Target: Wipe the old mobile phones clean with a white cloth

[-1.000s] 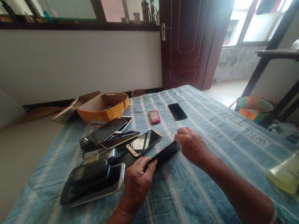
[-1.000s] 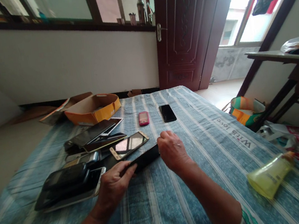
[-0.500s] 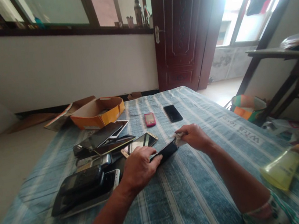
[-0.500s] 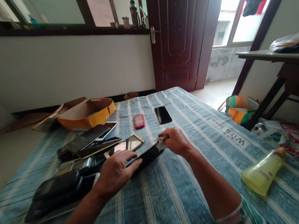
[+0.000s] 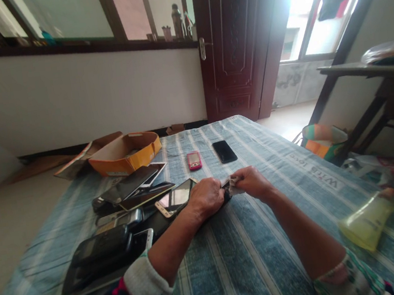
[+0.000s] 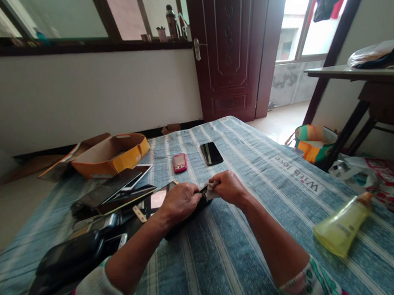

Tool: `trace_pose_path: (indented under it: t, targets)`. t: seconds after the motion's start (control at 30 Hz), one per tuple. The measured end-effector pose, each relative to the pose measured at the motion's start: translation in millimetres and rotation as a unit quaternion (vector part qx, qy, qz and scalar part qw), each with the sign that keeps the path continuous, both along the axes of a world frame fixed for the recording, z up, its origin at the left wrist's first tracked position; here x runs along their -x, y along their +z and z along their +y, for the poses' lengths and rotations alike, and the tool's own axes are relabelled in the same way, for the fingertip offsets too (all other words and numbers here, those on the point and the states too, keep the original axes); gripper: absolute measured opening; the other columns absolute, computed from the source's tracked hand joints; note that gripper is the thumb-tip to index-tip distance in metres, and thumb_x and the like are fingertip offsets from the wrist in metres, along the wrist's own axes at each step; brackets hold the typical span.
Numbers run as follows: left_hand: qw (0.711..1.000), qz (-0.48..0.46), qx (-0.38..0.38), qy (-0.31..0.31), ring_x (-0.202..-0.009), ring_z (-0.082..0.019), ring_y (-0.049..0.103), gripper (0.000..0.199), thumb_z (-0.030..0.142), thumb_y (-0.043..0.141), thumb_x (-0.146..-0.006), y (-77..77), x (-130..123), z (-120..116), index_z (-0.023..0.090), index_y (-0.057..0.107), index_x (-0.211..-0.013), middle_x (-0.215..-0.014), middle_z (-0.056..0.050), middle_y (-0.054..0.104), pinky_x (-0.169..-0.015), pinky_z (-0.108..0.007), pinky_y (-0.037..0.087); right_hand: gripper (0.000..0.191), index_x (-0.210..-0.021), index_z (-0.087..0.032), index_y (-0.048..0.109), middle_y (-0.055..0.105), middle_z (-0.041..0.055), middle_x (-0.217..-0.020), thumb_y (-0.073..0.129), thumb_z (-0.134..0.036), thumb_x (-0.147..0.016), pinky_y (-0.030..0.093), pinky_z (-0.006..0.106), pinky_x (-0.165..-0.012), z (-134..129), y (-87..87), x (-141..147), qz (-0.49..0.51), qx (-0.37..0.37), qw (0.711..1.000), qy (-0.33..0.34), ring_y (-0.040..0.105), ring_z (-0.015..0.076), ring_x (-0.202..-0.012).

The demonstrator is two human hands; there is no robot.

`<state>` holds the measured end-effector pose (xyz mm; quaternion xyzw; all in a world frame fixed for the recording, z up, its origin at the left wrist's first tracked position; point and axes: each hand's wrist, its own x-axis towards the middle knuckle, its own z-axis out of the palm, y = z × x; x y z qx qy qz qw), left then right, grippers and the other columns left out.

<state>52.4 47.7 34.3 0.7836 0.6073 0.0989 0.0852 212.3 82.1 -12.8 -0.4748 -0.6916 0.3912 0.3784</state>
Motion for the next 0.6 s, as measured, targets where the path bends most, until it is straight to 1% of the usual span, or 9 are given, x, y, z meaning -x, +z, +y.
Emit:
trace_pose_path:
  t: [0.1, 0.17, 0.23, 0.3, 0.37, 0.43, 0.53, 0.6]
  targets:
    - [1.000, -0.024, -0.014, 0.013, -0.065, -0.020, 0.065, 0.020, 0.021, 0.054, -0.078, -2.9, 2, -2, 0.017, 0.070, -0.066, -0.067, -0.008, 0.069, -0.058, -0.026, 0.041, 0.017, -0.057, -0.013, 0.069, 0.055, -0.0040, -0.047, 0.052, -0.013, -0.059, 0.033, 0.019, -0.047, 1, -9.1, 4, 0.001, 0.011, 1.000, -0.001, 0.052, 0.0106, -0.050]
    - [0.998, -0.045, -0.027, 0.018, -0.063, -0.020, 0.063, 0.021, 0.021, 0.054, -0.078, -3.5, 4, -4, 0.017, 0.069, -0.064, -0.064, -0.007, 0.068, -0.057, -0.026, 0.040, 0.017, -0.056, -0.013, 0.069, 0.053, -0.0043, -0.046, 0.051, -0.012, -0.059, 0.032, 0.019, -0.047, 0, -10.5, 6, 0.005, 0.012, 1.000, -0.003, 0.051, 0.0106, -0.049]
    - [0.996, -0.074, -0.045, 0.020, -0.061, -0.018, 0.062, 0.022, 0.021, 0.053, -0.079, -2.9, 7, -5, 0.017, 0.067, -0.062, -0.060, -0.005, 0.066, -0.057, -0.025, 0.040, 0.019, -0.060, -0.013, 0.071, 0.056, -0.0037, -0.049, 0.052, -0.014, -0.062, 0.035, 0.020, -0.048, 0, -6.4, 7, 0.016, 0.004, 1.000, -0.009, 0.053, 0.0118, -0.052]
    - [0.992, -0.108, -0.067, 0.017, -0.061, -0.016, 0.061, 0.024, 0.022, 0.051, -0.082, -1.5, 10, -7, 0.016, 0.067, -0.064, -0.061, -0.003, 0.065, -0.058, -0.024, 0.041, 0.021, -0.071, -0.014, 0.074, 0.063, -0.0022, -0.059, 0.053, -0.016, -0.065, 0.041, 0.022, -0.055, -2, 2.8, 6, 0.031, -0.014, 0.999, -0.023, 0.059, 0.0143, -0.060]
    - [0.986, -0.143, -0.089, 0.012, -0.067, -0.016, 0.062, 0.024, 0.022, 0.049, -0.085, -0.7, 12, -9, 0.016, 0.068, -0.073, -0.069, -0.003, 0.067, -0.062, -0.023, 0.044, 0.025, -0.082, -0.016, 0.075, 0.069, -0.0003, -0.071, 0.054, -0.016, -0.068, 0.046, 0.025, -0.065, -7, 15.2, 5, 0.041, -0.059, 0.996, -0.050, 0.062, 0.0168, -0.071]
    - [0.971, -0.210, -0.114, 0.000, -0.073, -0.016, 0.064, 0.023, 0.024, 0.048, -0.087, -1.5, 13, -11, 0.016, 0.069, -0.083, -0.078, -0.004, 0.069, -0.067, -0.023, 0.047, 0.027, -0.087, -0.017, 0.074, 0.071, 0.0018, -0.082, 0.054, -0.014, -0.070, 0.048, 0.028, -0.072, -14, 28.2, 4, 0.033, -0.136, 0.987, -0.076, 0.064, 0.0180, -0.078]
    - [0.933, -0.330, -0.144, -0.022, -0.076, -0.017, 0.065, 0.022, 0.025, 0.049, -0.087, -4.9, 14, -17, 0.016, 0.069, -0.089, -0.084, -0.004, 0.070, -0.070, -0.024, 0.049, 0.028, -0.089, -0.018, 0.073, 0.071, 0.0052, -0.092, 0.051, -0.008, -0.074, 0.049, 0.029, -0.078, -28, 43.7, 7, -0.005, -0.263, 0.961, -0.087, 0.065, 0.0180, -0.084]
    - [0.918, -0.366, -0.148, -0.026, -0.077, -0.018, 0.065, 0.020, 0.025, 0.051, -0.085, -6.4, 16, -23, 0.016, 0.069, -0.090, -0.086, -0.004, 0.070, -0.072, -0.026, 0.050, 0.029, -0.090, -0.017, 0.071, 0.069, 0.0067, -0.094, 0.048, -0.005, -0.077, 0.050, 0.029, -0.079, -38, 49.6, 12, -0.036, -0.326, 0.941, -0.080, 0.064, 0.0179, -0.086]
